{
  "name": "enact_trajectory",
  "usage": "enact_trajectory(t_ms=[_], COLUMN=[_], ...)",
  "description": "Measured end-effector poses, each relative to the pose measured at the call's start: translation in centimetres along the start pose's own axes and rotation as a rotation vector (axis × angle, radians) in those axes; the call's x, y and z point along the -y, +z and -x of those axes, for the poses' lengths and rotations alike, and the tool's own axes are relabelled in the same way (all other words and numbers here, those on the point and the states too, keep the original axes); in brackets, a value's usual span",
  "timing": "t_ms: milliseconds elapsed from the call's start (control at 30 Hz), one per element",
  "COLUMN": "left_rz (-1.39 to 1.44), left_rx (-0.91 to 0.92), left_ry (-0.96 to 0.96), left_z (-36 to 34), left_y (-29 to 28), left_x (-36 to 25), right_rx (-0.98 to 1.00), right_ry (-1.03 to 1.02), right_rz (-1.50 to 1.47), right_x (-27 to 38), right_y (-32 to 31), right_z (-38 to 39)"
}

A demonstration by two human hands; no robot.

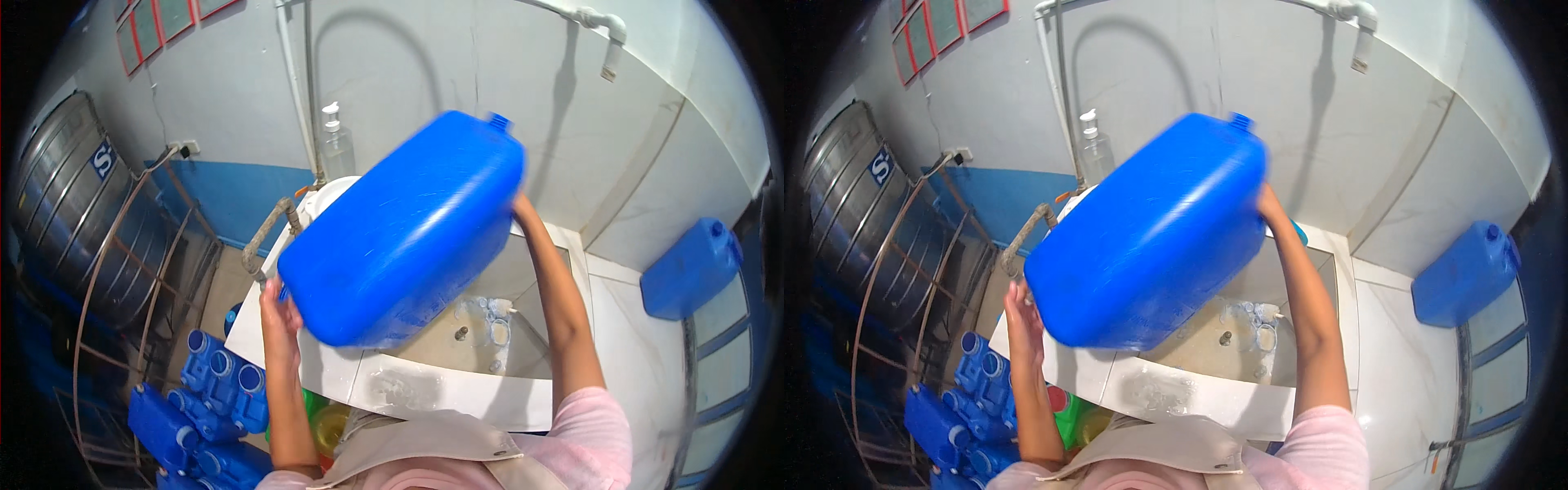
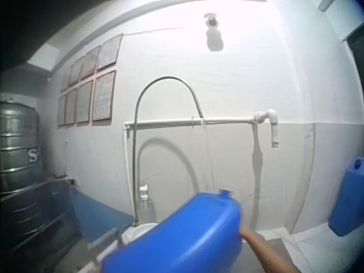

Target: The person cleans a blue water container by scrubbing the exterior with a sponge, cutting off plastic seals with scissors, and rinsing the interior and exterior with running water before replacing the cap.

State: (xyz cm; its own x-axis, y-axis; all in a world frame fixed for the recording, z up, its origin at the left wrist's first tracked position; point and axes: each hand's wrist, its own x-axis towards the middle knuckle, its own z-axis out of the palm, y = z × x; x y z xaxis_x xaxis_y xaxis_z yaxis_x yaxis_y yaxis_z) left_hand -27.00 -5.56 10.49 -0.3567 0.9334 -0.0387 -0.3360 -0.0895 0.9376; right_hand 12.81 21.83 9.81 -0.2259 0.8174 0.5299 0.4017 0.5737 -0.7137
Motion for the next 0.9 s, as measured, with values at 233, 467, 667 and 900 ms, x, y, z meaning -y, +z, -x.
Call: enact_trajectory(t_ms=[233,467,667,900], left_rz=[-0.608,-0.394,-0.231,0.41], left_rx=[0.241,0.348,-0.219,-0.309], left_ry=[0.707,0.552,-0.034,-0.271], left_z=[-1.2,-11.1,-23.1,-26.3], left_y=[15.0,18.0,0.3,-3.2], left_x=[-4.8,2.7,11.7,10.8], right_rx=[-0.345,-0.572,-0.453,-0.465], right_ry=[0.334,0.464,0.44,0.535], right_rz=[-0.921,-1.287,-1.42,-1.489], right_x=[-5.4,-8.1,-9.0,-7.9], right_y=[0.8,4.3,9.2,9.6], right_z=[17.1,26.6,26.2,27.6])
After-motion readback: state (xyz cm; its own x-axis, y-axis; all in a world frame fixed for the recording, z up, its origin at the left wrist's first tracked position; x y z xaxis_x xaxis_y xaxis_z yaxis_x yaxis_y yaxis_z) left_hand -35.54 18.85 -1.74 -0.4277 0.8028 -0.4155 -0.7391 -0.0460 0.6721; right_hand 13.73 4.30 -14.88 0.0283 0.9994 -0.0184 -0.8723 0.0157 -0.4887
